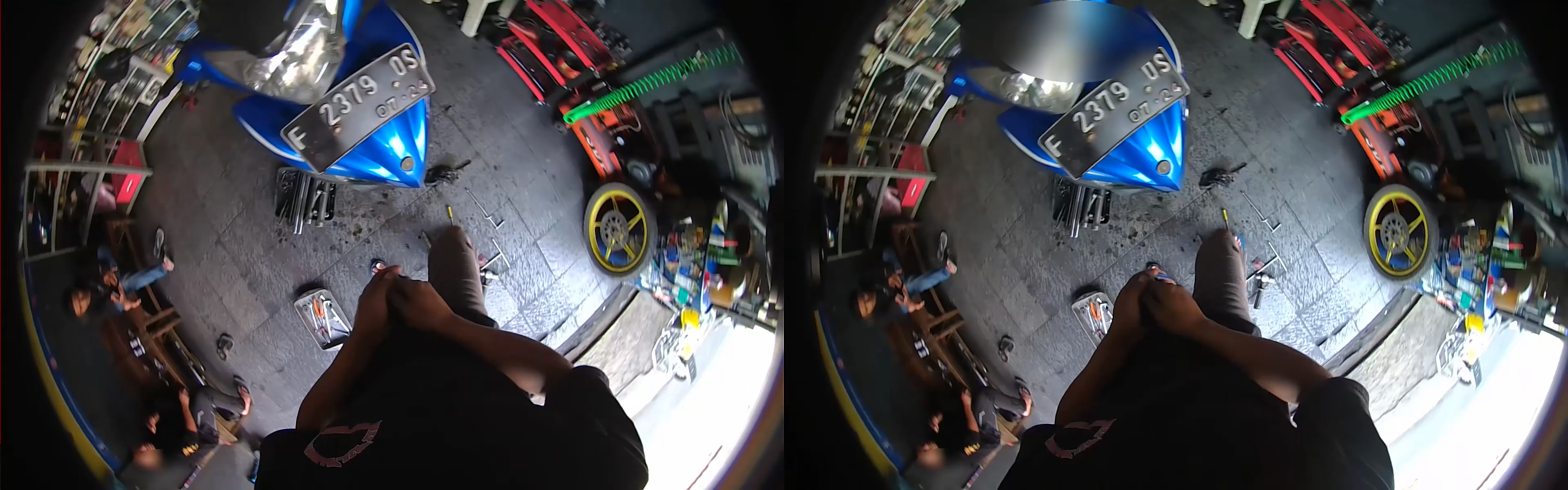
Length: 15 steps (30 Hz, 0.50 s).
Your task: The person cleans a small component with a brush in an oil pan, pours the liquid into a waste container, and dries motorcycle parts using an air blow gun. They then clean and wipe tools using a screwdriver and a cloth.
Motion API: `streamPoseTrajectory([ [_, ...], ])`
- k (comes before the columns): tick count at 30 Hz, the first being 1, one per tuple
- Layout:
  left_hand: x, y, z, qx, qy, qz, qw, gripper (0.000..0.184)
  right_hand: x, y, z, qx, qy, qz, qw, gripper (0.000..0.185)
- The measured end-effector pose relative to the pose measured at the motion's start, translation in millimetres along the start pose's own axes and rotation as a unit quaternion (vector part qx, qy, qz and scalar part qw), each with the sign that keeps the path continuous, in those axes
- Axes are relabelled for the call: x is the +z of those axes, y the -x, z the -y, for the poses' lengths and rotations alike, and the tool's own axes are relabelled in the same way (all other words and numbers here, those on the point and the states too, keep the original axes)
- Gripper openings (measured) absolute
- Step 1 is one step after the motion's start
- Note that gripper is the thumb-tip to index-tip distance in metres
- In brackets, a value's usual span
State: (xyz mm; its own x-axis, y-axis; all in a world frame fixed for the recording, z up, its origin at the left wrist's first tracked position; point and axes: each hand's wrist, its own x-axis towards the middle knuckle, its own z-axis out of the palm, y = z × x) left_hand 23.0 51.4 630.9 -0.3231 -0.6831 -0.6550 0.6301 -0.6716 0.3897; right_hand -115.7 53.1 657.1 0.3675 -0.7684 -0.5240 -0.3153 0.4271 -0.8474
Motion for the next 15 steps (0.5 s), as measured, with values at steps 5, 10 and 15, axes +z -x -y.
streamPoseTrajectory([
  [5, -16.6, -16.1, -0.7, 0.009, -0.283, -0.070, 0.956, 0.029, 12.5, 9.5, -21.6, -0.160, 0.289, -0.237, 0.913, 0.025],
  [10, -55.4, -45.5, 22.6, 0.007, -0.356, -0.065, 0.932, 0.028, 3.4, 22.0, -48.3, -0.058, 0.127, -0.187, 0.972, 0.025],
  [15, -113.1, -107.4, 62.1, -0.057, -0.313, -0.171, 0.932, 0.028, -56.4, -27.9, -191.0, -0.004, -0.070, -0.253, 0.965, 0.018],
])
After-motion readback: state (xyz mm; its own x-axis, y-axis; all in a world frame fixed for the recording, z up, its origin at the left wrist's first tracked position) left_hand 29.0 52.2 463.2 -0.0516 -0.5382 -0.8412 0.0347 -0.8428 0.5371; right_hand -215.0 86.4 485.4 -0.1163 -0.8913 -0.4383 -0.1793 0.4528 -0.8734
